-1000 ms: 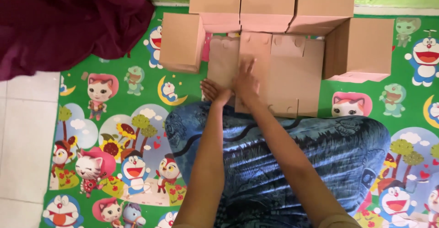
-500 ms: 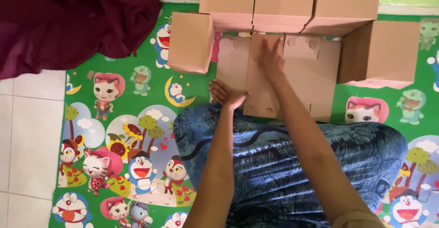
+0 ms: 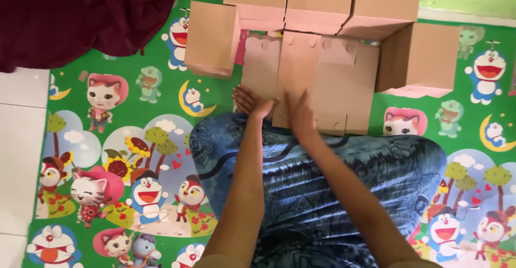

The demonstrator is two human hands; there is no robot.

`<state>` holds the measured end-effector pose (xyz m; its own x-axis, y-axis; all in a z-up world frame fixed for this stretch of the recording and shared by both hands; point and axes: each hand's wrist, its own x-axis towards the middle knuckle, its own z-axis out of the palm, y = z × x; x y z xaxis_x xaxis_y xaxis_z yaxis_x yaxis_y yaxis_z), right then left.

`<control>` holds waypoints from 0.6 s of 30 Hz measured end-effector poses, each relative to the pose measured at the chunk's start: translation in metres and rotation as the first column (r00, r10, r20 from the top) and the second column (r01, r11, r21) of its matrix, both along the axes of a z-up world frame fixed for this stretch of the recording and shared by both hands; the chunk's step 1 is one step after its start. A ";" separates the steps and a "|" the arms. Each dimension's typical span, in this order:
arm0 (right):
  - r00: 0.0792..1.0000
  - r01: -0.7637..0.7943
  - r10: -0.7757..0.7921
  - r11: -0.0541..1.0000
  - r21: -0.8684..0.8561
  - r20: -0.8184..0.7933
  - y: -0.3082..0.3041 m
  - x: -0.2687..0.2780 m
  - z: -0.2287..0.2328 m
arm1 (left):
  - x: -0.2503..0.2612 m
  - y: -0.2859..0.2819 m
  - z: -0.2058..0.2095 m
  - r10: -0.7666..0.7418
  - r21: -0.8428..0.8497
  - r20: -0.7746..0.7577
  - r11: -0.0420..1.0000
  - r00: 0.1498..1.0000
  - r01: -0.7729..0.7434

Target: Folding and assembling cardboard box components while sitting on a floor mat.

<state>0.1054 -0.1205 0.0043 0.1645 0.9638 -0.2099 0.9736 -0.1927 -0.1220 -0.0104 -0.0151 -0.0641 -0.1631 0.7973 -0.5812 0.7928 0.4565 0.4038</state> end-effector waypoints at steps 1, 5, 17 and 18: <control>1.000 -0.002 0.002 1.000 0.001 0.006 -0.015 -0.004 0.005 | 0.002 0.005 0.000 0.002 0.001 0.006 1.000 1.000 -0.002; 0.995 0.022 -0.047 0.962 -0.274 -0.086 -0.062 -0.026 0.040 | -0.003 0.003 -0.009 0.002 0.004 0.014 1.000 1.000 -0.002; 0.996 0.067 -0.087 0.916 -0.396 -0.033 -0.034 -0.029 0.045 | -0.004 0.004 0.013 0.015 -0.031 0.061 0.999 0.998 -0.013; 0.993 0.085 -0.110 0.928 -0.362 -0.048 -0.025 -0.026 0.053 | -0.001 0.006 0.015 0.021 -0.037 0.058 0.999 0.998 -0.019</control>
